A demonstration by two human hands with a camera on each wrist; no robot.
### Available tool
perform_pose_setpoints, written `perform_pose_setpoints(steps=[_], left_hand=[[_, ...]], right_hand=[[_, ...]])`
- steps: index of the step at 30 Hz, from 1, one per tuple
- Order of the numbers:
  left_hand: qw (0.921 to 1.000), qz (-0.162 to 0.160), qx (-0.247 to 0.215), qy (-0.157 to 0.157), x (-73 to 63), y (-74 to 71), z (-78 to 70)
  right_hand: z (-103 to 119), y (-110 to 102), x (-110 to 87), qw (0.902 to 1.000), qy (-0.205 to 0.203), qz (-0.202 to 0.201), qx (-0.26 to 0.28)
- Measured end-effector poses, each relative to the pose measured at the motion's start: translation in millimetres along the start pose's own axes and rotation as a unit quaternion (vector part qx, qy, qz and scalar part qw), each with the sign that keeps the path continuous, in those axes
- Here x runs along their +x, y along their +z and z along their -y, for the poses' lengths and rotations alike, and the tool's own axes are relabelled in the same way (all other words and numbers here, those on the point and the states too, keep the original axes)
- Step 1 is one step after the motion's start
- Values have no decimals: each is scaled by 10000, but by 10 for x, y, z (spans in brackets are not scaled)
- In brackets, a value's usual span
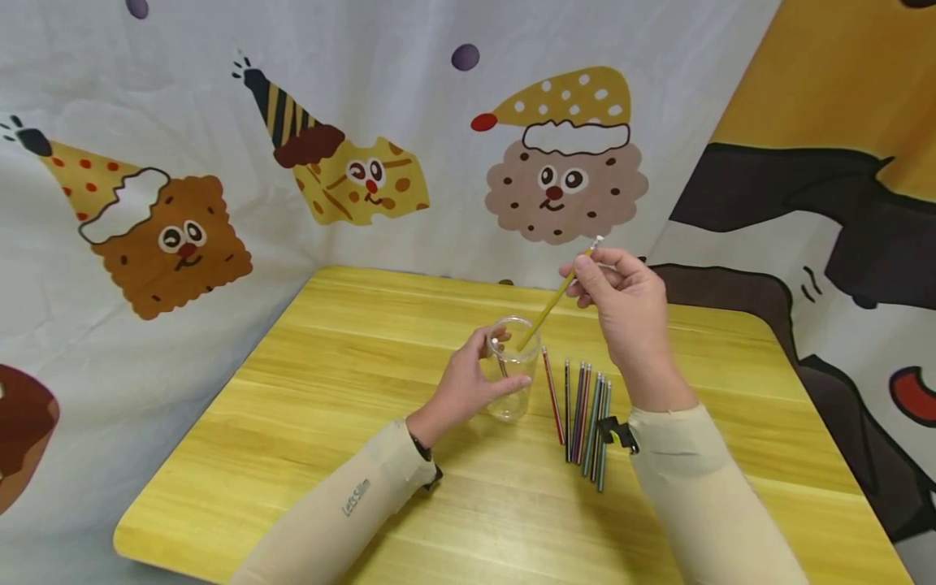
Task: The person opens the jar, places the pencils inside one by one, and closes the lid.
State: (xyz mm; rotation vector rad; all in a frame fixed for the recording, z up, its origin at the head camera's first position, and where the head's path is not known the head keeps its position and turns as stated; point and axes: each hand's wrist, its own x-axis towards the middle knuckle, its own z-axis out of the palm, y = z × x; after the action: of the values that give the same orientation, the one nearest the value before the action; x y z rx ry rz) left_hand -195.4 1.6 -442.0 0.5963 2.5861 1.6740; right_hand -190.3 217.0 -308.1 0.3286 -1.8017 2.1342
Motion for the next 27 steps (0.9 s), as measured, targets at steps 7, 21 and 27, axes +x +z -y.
perform_pose_setpoints(steps=[7, 21, 27], left_hand=[[10000, -4, -71, -25, 1, 3, -3], [9999, -54, 4, 102, -5, -8, -14], [9999, -30, -6, 147, -12, -10, -10]], right_hand=[[-94, 88, -52, 9983, 129, 331, -463], [-247, 174, -161, 9770, 232, 677, -2008], [-326, 194, -197, 9614, -28, 823, -2625]])
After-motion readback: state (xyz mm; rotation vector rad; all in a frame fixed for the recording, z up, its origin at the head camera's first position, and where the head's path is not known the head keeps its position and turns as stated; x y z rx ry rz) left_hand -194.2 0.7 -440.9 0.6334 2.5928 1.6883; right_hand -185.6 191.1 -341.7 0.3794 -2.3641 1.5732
